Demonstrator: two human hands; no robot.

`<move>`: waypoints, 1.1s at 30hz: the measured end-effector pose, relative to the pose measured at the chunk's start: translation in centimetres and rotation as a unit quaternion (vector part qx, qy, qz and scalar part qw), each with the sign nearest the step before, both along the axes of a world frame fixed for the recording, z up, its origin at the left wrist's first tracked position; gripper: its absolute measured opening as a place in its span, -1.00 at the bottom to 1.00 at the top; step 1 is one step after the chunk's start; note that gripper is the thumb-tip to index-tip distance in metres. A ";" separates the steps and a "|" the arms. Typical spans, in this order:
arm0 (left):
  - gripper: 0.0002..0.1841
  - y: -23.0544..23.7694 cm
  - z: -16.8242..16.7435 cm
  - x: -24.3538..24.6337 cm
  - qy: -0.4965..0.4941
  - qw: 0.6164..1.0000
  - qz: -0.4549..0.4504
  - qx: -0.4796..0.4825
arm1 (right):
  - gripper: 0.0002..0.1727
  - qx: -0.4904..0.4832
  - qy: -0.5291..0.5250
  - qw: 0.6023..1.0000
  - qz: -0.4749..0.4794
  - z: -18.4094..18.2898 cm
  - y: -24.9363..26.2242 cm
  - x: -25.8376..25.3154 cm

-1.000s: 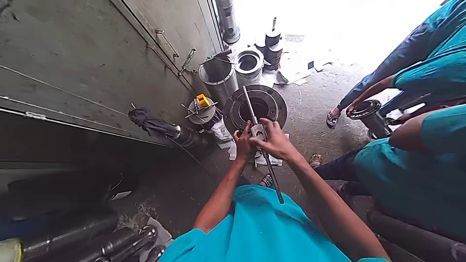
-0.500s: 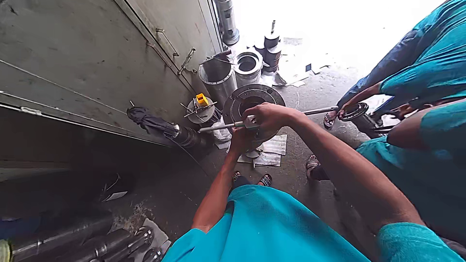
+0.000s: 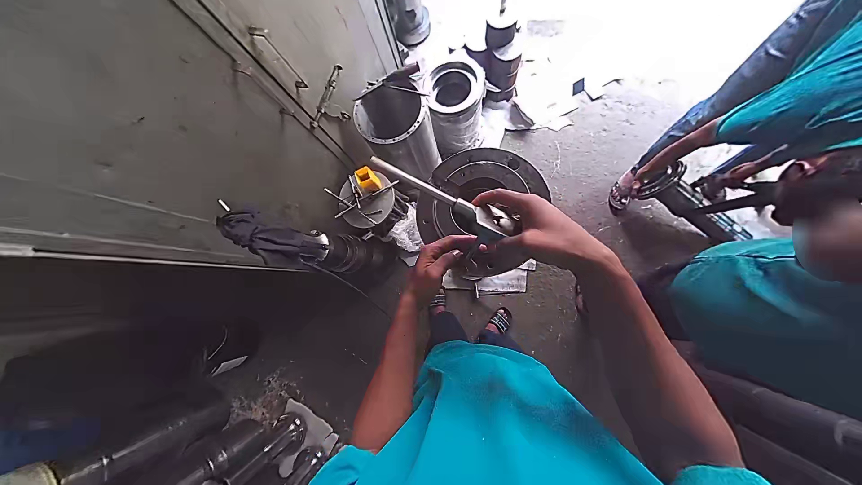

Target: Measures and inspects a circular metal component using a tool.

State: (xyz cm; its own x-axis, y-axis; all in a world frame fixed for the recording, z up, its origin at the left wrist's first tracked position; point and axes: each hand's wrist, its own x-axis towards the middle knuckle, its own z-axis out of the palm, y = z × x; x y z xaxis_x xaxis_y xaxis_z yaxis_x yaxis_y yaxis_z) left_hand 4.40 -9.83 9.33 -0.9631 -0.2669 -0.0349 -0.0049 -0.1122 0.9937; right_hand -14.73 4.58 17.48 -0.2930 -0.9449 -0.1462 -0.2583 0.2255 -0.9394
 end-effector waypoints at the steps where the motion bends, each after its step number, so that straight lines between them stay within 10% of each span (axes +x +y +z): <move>1: -0.56 -0.5 0.1 -0.3 -0.018 1.000 -0.007 0.000 | -0.27 -0.007 -0.015 0.999 -0.036 -0.4 0.2 0.1; 10: -0.71 -4.2 1.0 -5.2 -0.079 0.991 0.036 -0.102 | -0.23 -0.081 -0.227 0.919 -0.312 -3.1 -0.4 1.8; 16: -0.72 -7.0 2.1 -7.1 -0.112 0.992 -0.034 0.041 | -0.24 -0.101 -0.262 0.855 -0.437 -2.3 -1.6 4.4; 33: -0.71 -8.9 2.9 -8.5 -0.114 0.976 -0.150 0.113 | -0.30 -0.179 -0.357 0.775 -0.490 -2.2 -0.6 6.5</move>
